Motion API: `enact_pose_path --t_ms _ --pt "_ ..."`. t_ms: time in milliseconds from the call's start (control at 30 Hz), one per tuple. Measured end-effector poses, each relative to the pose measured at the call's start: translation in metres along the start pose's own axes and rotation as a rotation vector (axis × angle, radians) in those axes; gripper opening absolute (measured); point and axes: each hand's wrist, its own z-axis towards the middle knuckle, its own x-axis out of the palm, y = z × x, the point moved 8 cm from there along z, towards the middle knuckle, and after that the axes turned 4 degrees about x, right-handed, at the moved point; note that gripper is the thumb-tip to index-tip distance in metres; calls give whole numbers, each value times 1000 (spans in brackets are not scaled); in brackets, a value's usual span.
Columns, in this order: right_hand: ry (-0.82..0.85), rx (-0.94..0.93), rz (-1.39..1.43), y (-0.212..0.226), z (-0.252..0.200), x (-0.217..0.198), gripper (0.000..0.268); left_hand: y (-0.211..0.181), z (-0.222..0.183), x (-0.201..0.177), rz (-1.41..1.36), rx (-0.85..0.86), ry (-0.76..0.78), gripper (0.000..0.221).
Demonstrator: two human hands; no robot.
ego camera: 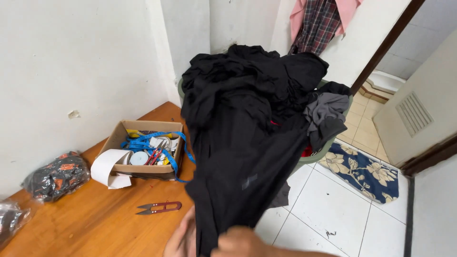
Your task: Inspecting the seams and fabric quality of a black garment at a workstation.
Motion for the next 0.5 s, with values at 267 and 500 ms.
enact_pose_path --t_ms 267,500 --pt "-162 534 131 -31 -40 -19 21 22 19 -55 272 -211 -966 38" --pt "-259 938 257 -81 -92 -28 16 9 25 -50 524 -95 -809 61"
